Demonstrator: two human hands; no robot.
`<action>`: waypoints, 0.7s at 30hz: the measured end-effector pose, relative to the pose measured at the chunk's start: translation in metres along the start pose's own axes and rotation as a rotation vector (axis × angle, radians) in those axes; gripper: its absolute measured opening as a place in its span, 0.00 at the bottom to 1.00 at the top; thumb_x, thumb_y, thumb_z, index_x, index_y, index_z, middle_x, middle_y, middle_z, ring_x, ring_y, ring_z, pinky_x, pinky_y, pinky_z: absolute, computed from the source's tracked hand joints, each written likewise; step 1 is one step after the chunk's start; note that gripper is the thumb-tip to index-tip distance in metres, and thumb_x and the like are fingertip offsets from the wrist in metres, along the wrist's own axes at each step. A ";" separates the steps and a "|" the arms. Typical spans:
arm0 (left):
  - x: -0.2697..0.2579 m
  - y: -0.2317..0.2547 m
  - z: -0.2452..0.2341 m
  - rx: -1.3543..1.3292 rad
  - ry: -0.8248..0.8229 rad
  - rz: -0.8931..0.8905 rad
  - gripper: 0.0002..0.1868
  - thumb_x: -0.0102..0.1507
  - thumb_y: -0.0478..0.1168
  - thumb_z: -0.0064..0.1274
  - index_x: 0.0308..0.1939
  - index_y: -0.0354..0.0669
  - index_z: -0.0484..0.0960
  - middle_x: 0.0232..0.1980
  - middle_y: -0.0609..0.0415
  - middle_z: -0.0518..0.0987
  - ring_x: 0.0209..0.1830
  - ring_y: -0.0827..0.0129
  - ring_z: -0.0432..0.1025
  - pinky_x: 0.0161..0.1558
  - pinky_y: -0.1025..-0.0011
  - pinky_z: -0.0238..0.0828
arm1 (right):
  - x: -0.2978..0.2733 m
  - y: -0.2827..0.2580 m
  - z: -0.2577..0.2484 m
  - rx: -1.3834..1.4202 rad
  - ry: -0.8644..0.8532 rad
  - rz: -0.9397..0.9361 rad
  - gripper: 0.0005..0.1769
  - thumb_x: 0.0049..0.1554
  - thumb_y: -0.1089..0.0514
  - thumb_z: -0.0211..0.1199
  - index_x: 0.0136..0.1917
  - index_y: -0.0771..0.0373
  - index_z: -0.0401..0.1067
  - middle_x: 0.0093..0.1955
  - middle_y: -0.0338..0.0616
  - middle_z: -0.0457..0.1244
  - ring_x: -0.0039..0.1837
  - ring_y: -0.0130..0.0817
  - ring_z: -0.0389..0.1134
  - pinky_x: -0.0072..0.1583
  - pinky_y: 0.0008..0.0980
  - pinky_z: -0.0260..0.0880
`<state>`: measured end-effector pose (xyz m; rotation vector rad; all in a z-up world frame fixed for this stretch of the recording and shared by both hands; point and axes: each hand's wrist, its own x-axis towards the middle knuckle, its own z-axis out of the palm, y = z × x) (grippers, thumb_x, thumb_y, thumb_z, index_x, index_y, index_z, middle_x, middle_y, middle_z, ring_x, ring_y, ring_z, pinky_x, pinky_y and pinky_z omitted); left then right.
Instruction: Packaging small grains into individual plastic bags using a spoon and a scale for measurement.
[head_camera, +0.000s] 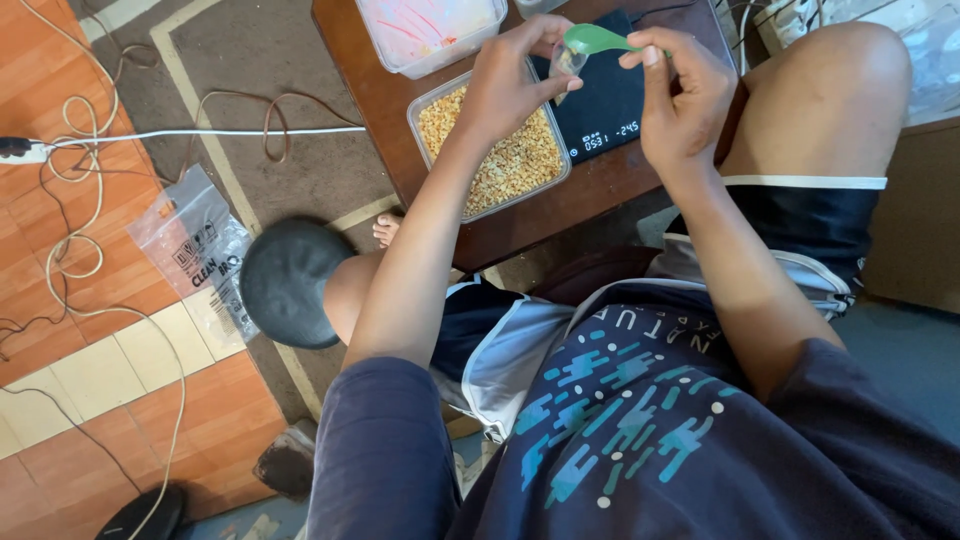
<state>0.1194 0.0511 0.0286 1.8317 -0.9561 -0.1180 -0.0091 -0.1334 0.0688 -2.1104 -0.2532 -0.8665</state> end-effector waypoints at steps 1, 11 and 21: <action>0.000 -0.001 0.000 0.000 0.003 0.001 0.28 0.56 0.39 0.77 0.56 0.49 0.78 0.51 0.56 0.86 0.48 0.67 0.81 0.48 0.67 0.79 | 0.000 -0.001 0.000 -0.025 0.003 -0.031 0.19 0.78 0.58 0.49 0.59 0.76 0.75 0.48 0.58 0.71 0.51 0.51 0.74 0.51 0.43 0.73; 0.002 -0.013 0.007 0.052 0.022 -0.012 0.26 0.55 0.35 0.75 0.53 0.48 0.79 0.49 0.56 0.86 0.46 0.68 0.82 0.50 0.70 0.82 | -0.006 -0.010 -0.006 0.045 -0.007 -0.038 0.18 0.77 0.61 0.49 0.55 0.77 0.75 0.41 0.57 0.69 0.44 0.47 0.71 0.46 0.41 0.67; 0.006 -0.007 0.000 -0.023 0.028 -0.037 0.24 0.55 0.36 0.75 0.51 0.46 0.80 0.48 0.55 0.86 0.47 0.65 0.82 0.51 0.68 0.79 | -0.045 0.004 0.031 0.061 -0.334 0.227 0.09 0.71 0.69 0.58 0.56 0.71 0.79 0.43 0.53 0.72 0.34 0.33 0.68 0.35 0.31 0.63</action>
